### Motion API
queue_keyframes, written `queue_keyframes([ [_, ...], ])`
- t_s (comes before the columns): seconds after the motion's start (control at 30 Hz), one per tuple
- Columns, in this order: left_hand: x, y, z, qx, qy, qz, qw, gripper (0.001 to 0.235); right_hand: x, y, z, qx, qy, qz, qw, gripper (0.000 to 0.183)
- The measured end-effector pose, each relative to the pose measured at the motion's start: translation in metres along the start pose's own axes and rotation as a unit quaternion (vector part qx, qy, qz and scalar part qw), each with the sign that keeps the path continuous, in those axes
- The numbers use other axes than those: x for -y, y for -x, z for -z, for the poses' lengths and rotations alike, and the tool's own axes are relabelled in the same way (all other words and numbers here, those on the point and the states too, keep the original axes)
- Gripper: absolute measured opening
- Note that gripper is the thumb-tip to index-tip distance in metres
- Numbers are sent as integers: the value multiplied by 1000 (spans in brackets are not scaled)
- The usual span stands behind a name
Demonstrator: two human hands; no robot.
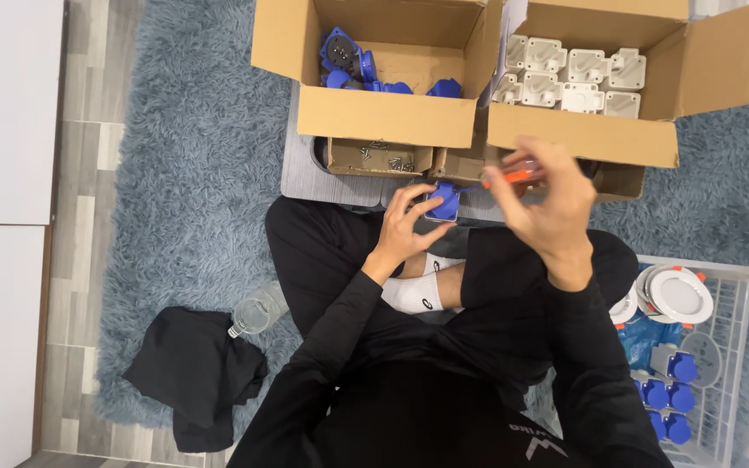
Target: Assembling and inspecting electrical components using a screwdriver while sitting on the floor
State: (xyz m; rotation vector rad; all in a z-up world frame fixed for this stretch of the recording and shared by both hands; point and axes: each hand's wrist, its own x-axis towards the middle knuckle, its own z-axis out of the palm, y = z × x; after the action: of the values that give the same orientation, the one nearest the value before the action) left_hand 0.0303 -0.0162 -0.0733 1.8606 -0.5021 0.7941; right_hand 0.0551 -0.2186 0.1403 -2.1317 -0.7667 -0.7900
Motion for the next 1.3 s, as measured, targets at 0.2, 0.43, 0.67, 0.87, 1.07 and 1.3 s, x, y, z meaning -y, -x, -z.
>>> queue_keyframes([
  [0.2,0,-1,0,-5,-2,-8,1000,49,-9,8,12,-74,-91,20,993,54],
  [0.43,-5,-3,3,5,-23,-12,1000,50,-8,21,-35,-49,-105,-1,993,43],
  [0.67,-9,-3,8,42,-77,-13,996,53,-9,35,-70,7,-122,-51,991,38],
  [0.87,-25,-11,21,72,-99,-25,992,55,-13,40,-73,4,-100,-59,993,36],
  [1.07,-28,-30,38,51,-99,-45,993,53,-17,44,-72,14,-114,-81,990,36],
  [1.3,-32,-82,83,25,-182,-62,981,44,-13,44,-68,18,-130,-96,987,35],
])
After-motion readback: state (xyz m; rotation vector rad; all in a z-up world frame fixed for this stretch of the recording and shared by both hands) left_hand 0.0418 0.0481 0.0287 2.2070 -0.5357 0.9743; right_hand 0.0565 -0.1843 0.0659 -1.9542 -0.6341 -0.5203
